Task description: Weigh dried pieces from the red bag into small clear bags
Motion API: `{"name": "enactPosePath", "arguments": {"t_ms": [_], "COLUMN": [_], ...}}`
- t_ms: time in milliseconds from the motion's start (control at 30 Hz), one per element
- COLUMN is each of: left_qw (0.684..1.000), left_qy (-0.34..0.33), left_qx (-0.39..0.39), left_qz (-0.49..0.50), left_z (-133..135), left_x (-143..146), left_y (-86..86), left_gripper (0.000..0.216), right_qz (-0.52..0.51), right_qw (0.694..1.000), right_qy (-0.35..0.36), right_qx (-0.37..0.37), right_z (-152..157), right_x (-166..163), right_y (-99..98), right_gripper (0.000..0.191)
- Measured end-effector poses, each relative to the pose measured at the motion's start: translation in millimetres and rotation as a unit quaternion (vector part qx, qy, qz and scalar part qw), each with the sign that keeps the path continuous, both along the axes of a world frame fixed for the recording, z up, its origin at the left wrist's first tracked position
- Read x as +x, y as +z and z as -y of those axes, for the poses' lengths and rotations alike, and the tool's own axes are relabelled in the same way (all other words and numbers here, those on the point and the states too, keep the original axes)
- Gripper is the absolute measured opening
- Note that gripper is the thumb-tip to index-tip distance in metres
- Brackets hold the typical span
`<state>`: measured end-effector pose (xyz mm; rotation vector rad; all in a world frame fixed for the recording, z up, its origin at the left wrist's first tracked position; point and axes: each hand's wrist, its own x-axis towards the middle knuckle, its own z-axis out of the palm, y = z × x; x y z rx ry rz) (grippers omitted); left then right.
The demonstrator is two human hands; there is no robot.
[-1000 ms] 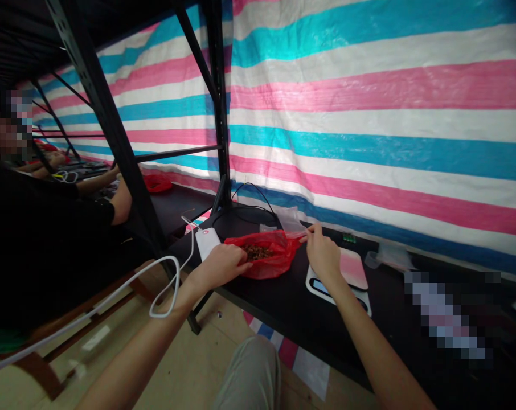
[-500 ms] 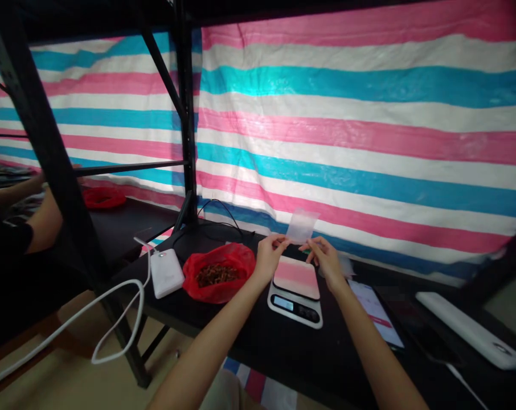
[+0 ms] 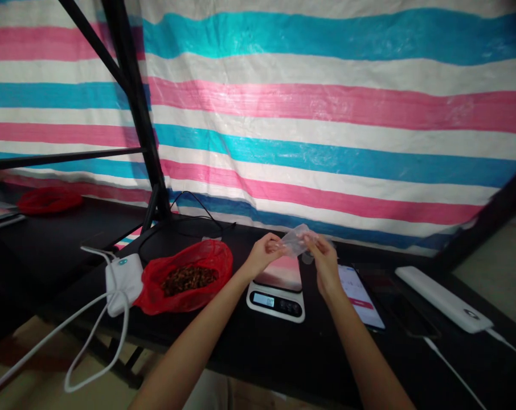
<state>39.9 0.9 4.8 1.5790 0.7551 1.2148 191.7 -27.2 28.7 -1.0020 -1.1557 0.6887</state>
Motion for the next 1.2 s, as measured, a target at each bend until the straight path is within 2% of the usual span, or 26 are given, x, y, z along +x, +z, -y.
{"name": "enactPosePath", "arguments": {"t_ms": [67, 167, 333, 433, 600, 767, 867, 967, 1067, 1200], "left_qw": [0.997, 0.992, 0.981, 0.979, 0.98, 0.98, 0.974, 0.961, 0.959, 0.956], "left_qy": [-0.057, -0.096, -0.169, -0.172, -0.169, -0.178, -0.196, -0.231, -0.234, -0.255], "left_qx": [-0.05, -0.073, -0.087, -0.085, -0.076, -0.046, -0.083, -0.101, -0.09, -0.095], "left_qz": [0.034, 0.024, -0.044, -0.063, -0.078, -0.07, -0.074, -0.114, -0.131, -0.107], "left_z": [1.9, 3.8, 1.5, -0.4, 4.5, 14.2, 14.9, 12.5, 10.8, 11.5], "left_x": [4.2, 0.9, -19.9, -27.7, -26.3, -14.9, -9.3, -9.5, -14.2, -16.9], "left_y": [-3.1, -1.8, 6.7, 5.1, 1.6, -1.6, -7.5, -9.9, -7.7, -8.0], "left_gripper": [0.044, 0.044, 0.041, 0.042, 0.039, 0.04, 0.045, 0.036, 0.032, 0.028], "right_qz": [-0.003, -0.007, -0.043, -0.022, 0.023, 0.007, 0.011, 0.005, -0.022, -0.005], "right_qw": [1.0, 0.999, 0.998, 0.999, 0.993, 0.996, 0.997, 0.997, 0.997, 0.994], "right_qy": [0.017, 0.04, 0.0, 0.019, 0.09, 0.064, 0.052, 0.053, 0.054, 0.105], "right_qx": [0.004, -0.004, -0.04, -0.046, -0.069, -0.069, -0.055, -0.052, -0.055, -0.035], "right_z": [3.5, 6.2, 5.6, 6.1, 6.7, 5.0, 5.5, 5.7, 5.2, 5.4], "right_x": [-5.2, -6.6, 2.2, 1.7, -3.3, 0.2, 1.9, 4.0, 10.1, 20.7], "right_y": [0.5, -0.8, -4.8, -6.8, -9.6, -10.0, -8.1, -7.7, -7.1, -2.0], "right_gripper": [0.028, 0.026, 0.03, 0.031, 0.041, 0.032, 0.031, 0.03, 0.034, 0.046]}}
